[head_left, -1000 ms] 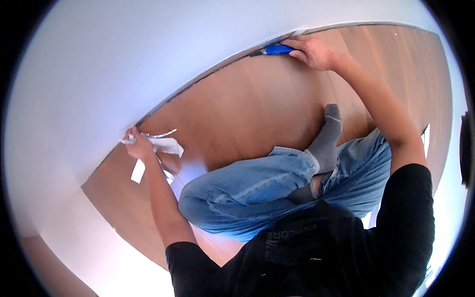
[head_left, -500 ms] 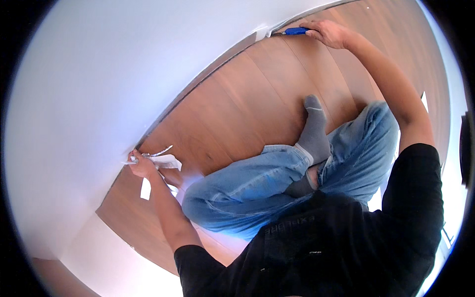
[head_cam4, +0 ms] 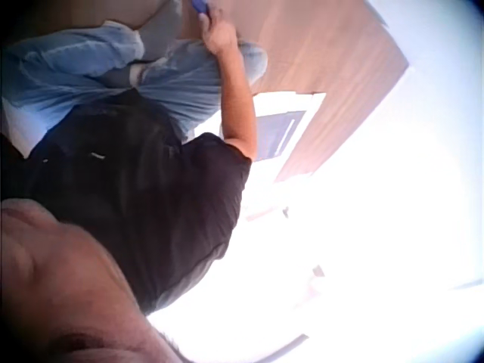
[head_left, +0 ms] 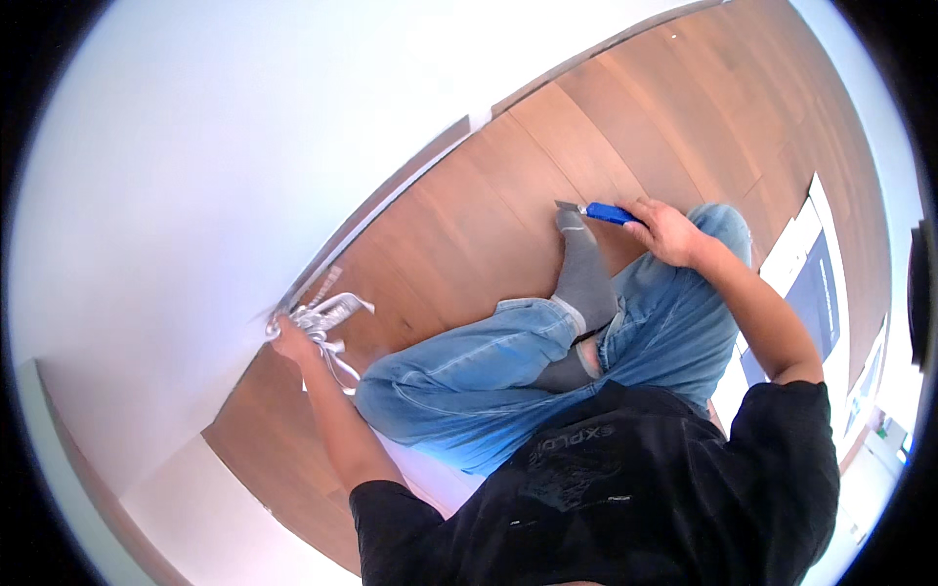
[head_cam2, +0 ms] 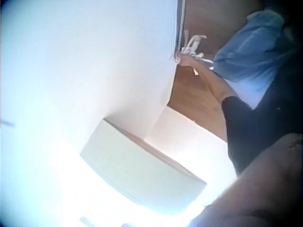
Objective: The person trims and peels adhesive strips from underlayment while installing wood flooring, using a utility knife.
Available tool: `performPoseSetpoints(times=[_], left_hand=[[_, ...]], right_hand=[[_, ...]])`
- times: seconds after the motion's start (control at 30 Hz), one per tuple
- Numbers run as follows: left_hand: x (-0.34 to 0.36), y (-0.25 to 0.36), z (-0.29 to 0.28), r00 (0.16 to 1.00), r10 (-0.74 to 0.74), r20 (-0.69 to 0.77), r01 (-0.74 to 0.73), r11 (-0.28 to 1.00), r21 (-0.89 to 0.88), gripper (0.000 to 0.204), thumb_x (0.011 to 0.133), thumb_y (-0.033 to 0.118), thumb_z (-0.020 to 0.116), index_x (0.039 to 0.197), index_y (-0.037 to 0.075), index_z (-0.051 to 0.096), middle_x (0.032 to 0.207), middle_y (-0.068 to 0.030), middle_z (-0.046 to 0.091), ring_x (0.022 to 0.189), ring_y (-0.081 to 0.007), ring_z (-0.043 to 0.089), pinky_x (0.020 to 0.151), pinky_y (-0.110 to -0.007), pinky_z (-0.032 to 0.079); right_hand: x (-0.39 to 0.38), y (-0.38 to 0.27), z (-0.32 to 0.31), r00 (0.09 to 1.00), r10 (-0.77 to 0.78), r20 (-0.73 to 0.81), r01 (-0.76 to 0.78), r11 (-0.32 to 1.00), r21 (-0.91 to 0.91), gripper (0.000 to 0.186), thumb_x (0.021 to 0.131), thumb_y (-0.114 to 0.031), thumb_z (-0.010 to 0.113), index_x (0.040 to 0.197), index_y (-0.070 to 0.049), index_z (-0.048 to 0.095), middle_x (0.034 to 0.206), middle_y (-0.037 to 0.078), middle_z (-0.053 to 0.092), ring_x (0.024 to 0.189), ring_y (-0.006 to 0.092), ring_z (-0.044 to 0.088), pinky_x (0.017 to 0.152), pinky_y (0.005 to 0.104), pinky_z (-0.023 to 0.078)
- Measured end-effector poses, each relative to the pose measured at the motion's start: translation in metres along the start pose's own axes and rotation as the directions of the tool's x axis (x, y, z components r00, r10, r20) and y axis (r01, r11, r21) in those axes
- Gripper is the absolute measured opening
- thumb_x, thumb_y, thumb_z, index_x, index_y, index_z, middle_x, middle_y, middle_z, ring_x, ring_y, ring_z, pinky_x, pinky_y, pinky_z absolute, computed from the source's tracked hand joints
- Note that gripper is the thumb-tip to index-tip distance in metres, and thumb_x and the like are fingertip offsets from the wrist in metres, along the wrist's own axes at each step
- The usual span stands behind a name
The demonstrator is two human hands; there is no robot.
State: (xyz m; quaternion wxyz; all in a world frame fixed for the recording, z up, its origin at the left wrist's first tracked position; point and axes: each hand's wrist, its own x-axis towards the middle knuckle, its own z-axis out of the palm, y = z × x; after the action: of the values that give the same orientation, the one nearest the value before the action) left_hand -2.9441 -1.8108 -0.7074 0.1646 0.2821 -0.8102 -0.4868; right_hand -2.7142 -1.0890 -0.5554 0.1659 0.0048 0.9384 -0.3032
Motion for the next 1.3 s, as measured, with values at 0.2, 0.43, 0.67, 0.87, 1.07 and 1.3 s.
performPoseSetpoints(times=[0.2, 0.43, 0.67, 0.87, 1.07, 1.3], left_hand=[[-0.051, 0.044, -0.149, 0.899, -0.102, -0.426, -0.003, 0.971, -0.238, 0.045, 0.105, 0.031, 0.055, 0.128, -0.006, 0.063, 0.125, -0.021, 0.066, 0.107, -0.0331, 0.067, 0.087, -0.047, 0.06], [-0.191, 0.219, -0.052, 0.939, 0.276, 0.205, -0.327, 0.901, 0.284, 0.029, 0.099, 0.024, 0.069, 0.115, 0.0, 0.069, 0.104, -0.0096, 0.073, 0.083, -0.0221, 0.067, 0.075, -0.04, 0.056], [-0.298, 0.286, 0.251, 0.591, 0.17, 0.789, -0.605, 0.741, 0.293, 0.04, 0.091, 0.039, 0.075, 0.101, 0.0, 0.076, 0.088, -0.0191, 0.076, 0.082, -0.0292, 0.073, 0.077, -0.042, 0.055], [-0.294, 0.24, 0.394, 0.798, 0.121, 0.59, -0.466, 0.744, 0.478, 0.066, 0.089, 0.059, 0.071, 0.11, -0.004, 0.074, 0.116, -0.0292, 0.072, 0.11, -0.0451, 0.067, 0.096, -0.05, 0.051], [-0.32, 0.236, 0.412, 0.85, 0.226, 0.476, -0.416, 0.843, 0.341, 0.056, 0.094, 0.052, 0.07, 0.104, -0.003, 0.076, 0.103, -0.0236, 0.076, 0.098, -0.041, 0.071, 0.089, -0.048, 0.053], [-0.324, 0.238, 0.417, 0.881, 0.241, 0.408, -0.406, 0.826, 0.39, 0.046, 0.094, 0.044, 0.074, 0.101, -0.001, 0.078, 0.092, -0.0202, 0.077, 0.084, -0.0368, 0.072, 0.077, -0.047, 0.054]], right_hand=[[-0.002, 0.033, -0.048, 0.981, 0.097, -0.171, -0.098, 0.995, 0.003, 0.04, 0.102, -0.027, 0.059, 0.135, -0.004, 0.058, 0.114, 0.024, 0.066, 0.11, 0.0435, 0.062, 0.097, 0.0496, 0.05], [0.146, 0.093, -0.06, 0.972, -0.193, -0.133, 0.173, 0.974, -0.146, 0.039, 0.099, -0.034, 0.063, 0.128, -0.009, 0.064, 0.113, 0.021, 0.068, 0.111, 0.0405, 0.063, 0.098, 0.0493, 0.051], [0.248, 0.091, -0.033, 0.966, -0.257, -0.028, 0.249, 0.955, -0.162, 0.042, 0.097, -0.036, 0.067, 0.133, -0.015, 0.067, 0.124, 0.018, 0.067, 0.118, 0.0385, 0.063, 0.105, 0.0481, 0.049], [0.267, 0.105, -0.025, 0.951, -0.309, -0.029, 0.307, 0.95, -0.053, 0.04, 0.096, -0.038, 0.067, 0.128, -0.015, 0.07, 0.12, 0.016, 0.069, 0.118, 0.0359, 0.062, 0.106, 0.0462, 0.048], [0.278, 0.112, -0.028, 0.974, -0.228, 0.001, 0.228, 0.973, -0.033, 0.04, 0.095, -0.04, 0.068, 0.123, -0.011, 0.073, 0.118, 0.019, 0.07, 0.117, 0.0368, 0.064, 0.102, 0.048, 0.051], [0.28, 0.187, -0.088, 0.971, -0.238, -0.024, 0.238, 0.971, 0.0, 0.034, 0.096, -0.029, 0.069, 0.124, -0.011, 0.071, 0.112, 0.023, 0.068, 0.112, 0.0412, 0.063, 0.098, 0.0492, 0.049]])
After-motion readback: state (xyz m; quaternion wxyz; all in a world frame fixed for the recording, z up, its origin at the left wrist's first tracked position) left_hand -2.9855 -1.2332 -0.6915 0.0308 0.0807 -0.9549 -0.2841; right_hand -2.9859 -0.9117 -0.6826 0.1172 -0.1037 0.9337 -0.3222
